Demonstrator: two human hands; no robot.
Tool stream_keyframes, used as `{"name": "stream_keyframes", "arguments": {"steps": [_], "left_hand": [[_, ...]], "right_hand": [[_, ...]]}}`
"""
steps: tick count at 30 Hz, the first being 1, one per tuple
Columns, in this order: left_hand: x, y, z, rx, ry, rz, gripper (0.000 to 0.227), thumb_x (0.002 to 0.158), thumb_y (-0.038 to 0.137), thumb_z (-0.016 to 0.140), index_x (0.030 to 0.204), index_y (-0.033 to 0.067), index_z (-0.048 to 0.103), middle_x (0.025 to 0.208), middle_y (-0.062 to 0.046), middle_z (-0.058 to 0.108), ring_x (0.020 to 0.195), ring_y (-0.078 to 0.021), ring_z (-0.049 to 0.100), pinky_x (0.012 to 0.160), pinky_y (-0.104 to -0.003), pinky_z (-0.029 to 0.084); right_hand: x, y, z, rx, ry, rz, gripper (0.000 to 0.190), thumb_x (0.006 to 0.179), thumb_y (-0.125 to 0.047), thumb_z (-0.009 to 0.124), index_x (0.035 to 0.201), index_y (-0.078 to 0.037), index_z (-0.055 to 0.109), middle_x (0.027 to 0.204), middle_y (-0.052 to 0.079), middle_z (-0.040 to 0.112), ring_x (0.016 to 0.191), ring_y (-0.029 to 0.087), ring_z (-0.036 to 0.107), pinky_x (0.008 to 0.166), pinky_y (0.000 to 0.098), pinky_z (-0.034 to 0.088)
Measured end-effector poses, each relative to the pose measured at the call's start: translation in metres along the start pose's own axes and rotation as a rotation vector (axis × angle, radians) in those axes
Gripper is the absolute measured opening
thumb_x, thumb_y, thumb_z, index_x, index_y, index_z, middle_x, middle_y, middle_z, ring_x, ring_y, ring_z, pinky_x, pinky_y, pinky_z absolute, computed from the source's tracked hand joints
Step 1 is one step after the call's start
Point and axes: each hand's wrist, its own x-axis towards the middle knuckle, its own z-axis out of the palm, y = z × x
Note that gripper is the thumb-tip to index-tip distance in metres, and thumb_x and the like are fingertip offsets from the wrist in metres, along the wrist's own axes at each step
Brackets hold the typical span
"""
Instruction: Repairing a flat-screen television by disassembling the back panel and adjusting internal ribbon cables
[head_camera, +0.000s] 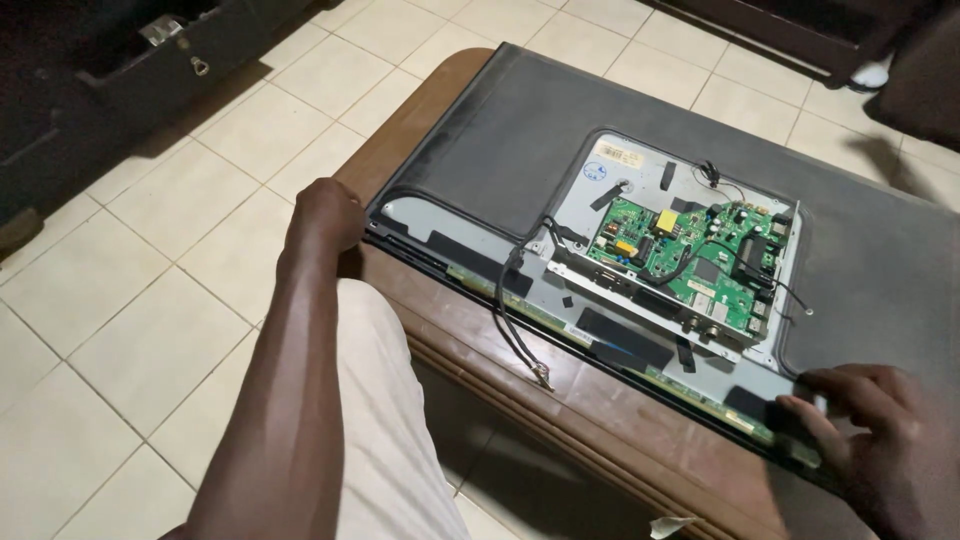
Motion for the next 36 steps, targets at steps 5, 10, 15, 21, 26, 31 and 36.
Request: {"name": "stream_keyframes", "arguments": {"steps": [5, 10, 15, 21, 26, 31, 36], "left_hand": [[0.001, 0.002, -0.004, 0.013, -0.080, -0.009, 0.042, 0.092, 0.021, 0.046, 0.118, -0.0036, 0.068, 0.127, -0.023, 0.068, 0.112, -0.0420, 0.065, 0.088, -0.046, 0.053], [-0.011, 0.017, -0.014, -0.103, -0.055, -0.179, 0.045, 0.098, 0.031, 0.053, 0.125, -0.0031, 0.066, 0.127, -0.023, 0.068, 0.109, -0.0435, 0.068, 0.081, -0.049, 0.056], [-0.003, 0.007, -0.009, -0.163, -0.052, -0.193, 0.028, 0.090, 0.010, 0.043, 0.079, 0.0041, 0.068, 0.072, -0.008, 0.075, 0.072, -0.0267, 0.070, 0.064, -0.039, 0.051], [-0.057, 0.026, -0.030, -0.588, 0.060, -0.247, 0.035, 0.098, 0.017, 0.045, 0.118, 0.0144, 0.074, 0.113, -0.004, 0.074, 0.078, -0.0171, 0.077, 0.067, -0.031, 0.054], [-0.070, 0.030, -0.032, -0.647, 0.097, -0.188, 0.030, 0.091, 0.017, 0.043, 0.100, 0.0149, 0.072, 0.084, 0.000, 0.069, 0.067, -0.0118, 0.064, 0.062, -0.026, 0.052], [-0.018, -0.004, 0.005, -0.145, 0.132, 0.151, 0.040, 0.093, 0.041, 0.067, 0.115, 0.0102, 0.080, 0.112, -0.022, 0.074, 0.109, -0.0374, 0.070, 0.085, -0.048, 0.051], [-0.046, 0.019, -0.005, 0.081, 0.076, 0.217, 0.049, 0.098, 0.049, 0.064, 0.118, 0.0072, 0.081, 0.119, -0.028, 0.074, 0.113, -0.0484, 0.066, 0.093, -0.051, 0.049]], "right_hand": [[0.005, 0.003, 0.004, -0.084, -0.089, 0.116, 0.022, 0.090, -0.030, 0.077, 0.100, -0.012, 0.081, 0.104, 0.009, 0.073, 0.091, 0.021, 0.070, 0.085, 0.0337, 0.055], [0.012, -0.002, 0.007, -0.103, -0.093, 0.138, 0.018, 0.095, -0.028, 0.076, 0.095, -0.011, 0.082, 0.097, 0.010, 0.074, 0.089, 0.022, 0.068, 0.083, 0.0348, 0.053], [0.007, 0.012, 0.018, -0.111, -0.026, 0.103, 0.017, 0.097, -0.031, 0.076, 0.095, -0.015, 0.082, 0.090, 0.007, 0.071, 0.091, 0.020, 0.066, 0.084, 0.0346, 0.050], [0.004, 0.003, 0.016, -0.083, 0.067, 0.117, 0.015, 0.096, -0.028, 0.083, 0.096, -0.013, 0.082, 0.096, 0.008, 0.071, 0.091, 0.022, 0.064, 0.083, 0.0349, 0.049], [0.003, -0.007, 0.017, 0.009, 0.150, 0.066, 0.014, 0.093, -0.020, 0.086, 0.095, -0.007, 0.081, 0.093, 0.012, 0.069, 0.077, 0.025, 0.063, 0.072, 0.0363, 0.049], [0.009, 0.004, -0.009, 0.008, 0.152, 0.066, 0.013, 0.092, -0.021, 0.082, 0.090, -0.008, 0.079, 0.086, 0.009, 0.072, 0.078, 0.022, 0.066, 0.074, 0.0367, 0.048], [-0.008, 0.042, -0.050, 0.001, 0.262, 0.230, 0.015, 0.096, -0.020, 0.080, 0.093, -0.005, 0.079, 0.087, 0.011, 0.074, 0.080, 0.023, 0.070, 0.074, 0.0357, 0.050]]}}
